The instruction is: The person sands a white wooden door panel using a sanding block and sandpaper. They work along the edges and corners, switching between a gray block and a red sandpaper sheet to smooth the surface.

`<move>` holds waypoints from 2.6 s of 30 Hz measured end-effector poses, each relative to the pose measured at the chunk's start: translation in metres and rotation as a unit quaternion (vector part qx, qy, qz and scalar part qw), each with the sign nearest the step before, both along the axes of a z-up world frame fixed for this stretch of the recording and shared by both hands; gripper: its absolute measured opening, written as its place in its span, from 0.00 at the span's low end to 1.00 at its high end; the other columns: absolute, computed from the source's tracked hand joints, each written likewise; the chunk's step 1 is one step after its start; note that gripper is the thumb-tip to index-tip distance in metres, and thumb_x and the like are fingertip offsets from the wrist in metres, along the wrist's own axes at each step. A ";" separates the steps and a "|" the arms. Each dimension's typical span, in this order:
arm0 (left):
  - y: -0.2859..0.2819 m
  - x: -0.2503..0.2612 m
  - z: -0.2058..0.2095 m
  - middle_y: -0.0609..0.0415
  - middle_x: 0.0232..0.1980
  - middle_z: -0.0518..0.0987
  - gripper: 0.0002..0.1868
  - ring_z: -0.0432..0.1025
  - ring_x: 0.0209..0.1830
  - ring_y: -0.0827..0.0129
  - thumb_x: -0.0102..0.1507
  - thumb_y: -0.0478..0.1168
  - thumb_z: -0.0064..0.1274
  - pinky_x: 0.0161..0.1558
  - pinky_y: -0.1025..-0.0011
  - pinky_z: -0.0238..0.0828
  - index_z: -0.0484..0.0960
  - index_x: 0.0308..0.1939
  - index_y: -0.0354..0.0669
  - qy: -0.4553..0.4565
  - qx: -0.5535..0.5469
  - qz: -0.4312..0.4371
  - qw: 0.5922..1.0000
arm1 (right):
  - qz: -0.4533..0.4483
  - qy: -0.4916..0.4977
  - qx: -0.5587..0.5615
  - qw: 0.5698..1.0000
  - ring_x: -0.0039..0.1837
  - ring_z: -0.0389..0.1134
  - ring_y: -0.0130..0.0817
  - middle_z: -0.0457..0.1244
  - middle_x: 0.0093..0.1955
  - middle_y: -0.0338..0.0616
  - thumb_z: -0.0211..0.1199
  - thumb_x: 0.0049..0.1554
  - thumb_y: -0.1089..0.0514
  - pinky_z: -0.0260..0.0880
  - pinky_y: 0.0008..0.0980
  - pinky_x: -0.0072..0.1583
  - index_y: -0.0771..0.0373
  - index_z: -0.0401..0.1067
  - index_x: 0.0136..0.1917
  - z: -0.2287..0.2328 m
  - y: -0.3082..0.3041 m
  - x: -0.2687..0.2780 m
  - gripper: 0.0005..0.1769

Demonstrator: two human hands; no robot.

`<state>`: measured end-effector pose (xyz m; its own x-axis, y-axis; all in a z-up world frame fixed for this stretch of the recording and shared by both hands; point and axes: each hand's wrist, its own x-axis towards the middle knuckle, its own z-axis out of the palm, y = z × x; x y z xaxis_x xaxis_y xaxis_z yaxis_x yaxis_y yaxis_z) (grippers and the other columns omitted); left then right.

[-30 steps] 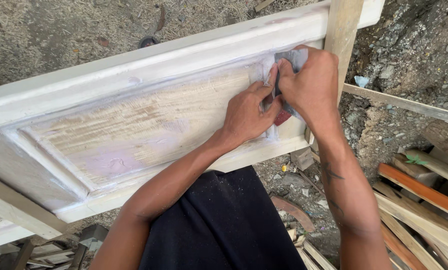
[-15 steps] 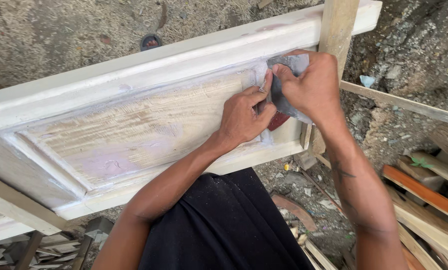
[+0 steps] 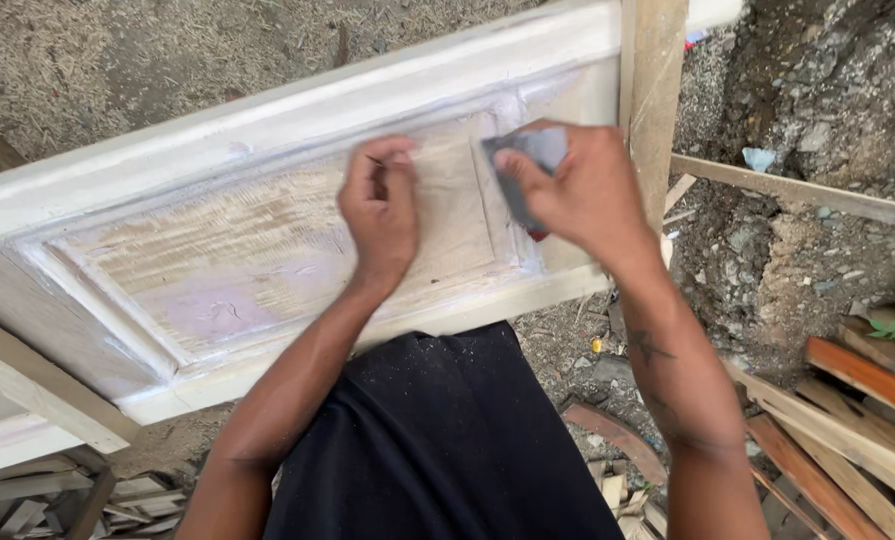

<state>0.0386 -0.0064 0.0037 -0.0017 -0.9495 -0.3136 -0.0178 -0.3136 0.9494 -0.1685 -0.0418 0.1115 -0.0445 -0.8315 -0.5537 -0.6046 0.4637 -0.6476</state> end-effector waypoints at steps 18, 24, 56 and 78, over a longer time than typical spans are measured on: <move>-0.018 -0.075 0.007 0.50 0.66 0.76 0.26 0.76 0.60 0.69 0.73 0.38 0.46 0.55 0.71 0.80 0.63 0.75 0.38 0.287 0.205 -0.168 0.921 | 0.281 0.284 -0.211 0.892 0.42 0.72 0.42 0.70 0.42 0.44 0.68 0.62 0.61 0.67 0.39 0.41 0.59 0.82 0.54 0.012 -0.026 -0.018 0.06; -0.002 -0.084 0.004 0.45 0.75 0.66 0.40 0.70 0.69 0.65 0.71 0.32 0.45 0.65 0.70 0.74 0.42 0.84 0.43 0.328 0.161 -0.175 0.915 | 0.353 0.283 -0.216 0.865 0.47 0.72 0.37 0.70 0.42 0.42 0.66 0.64 0.62 0.68 0.36 0.46 0.58 0.82 0.54 0.010 -0.041 -0.015 0.07; -0.003 -0.087 0.014 0.44 0.68 0.61 0.47 0.64 0.67 0.54 0.56 0.43 0.51 0.51 0.65 0.76 0.53 0.79 0.35 0.202 0.121 -0.242 0.941 | 0.424 0.347 -0.221 0.807 0.36 0.67 0.24 0.69 0.34 0.36 0.65 0.66 0.63 0.59 0.25 0.36 0.58 0.82 0.48 0.002 -0.043 -0.006 0.07; -0.006 -0.084 0.012 0.47 0.68 0.62 0.31 0.68 0.64 0.56 0.56 0.46 0.51 0.56 0.59 0.77 0.74 0.61 0.34 0.217 0.140 -0.246 0.934 | 0.469 0.379 -0.229 0.764 0.41 0.72 0.33 0.72 0.41 0.43 0.69 0.55 0.61 0.69 0.32 0.41 0.63 0.79 0.45 0.004 -0.046 0.010 0.05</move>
<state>-0.0456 -0.0124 0.0155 -0.6003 -0.6813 -0.4189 0.1422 -0.6063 0.7824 -0.1581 -0.0878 0.1150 0.5270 -0.7932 -0.3052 -0.8134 -0.5748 0.0892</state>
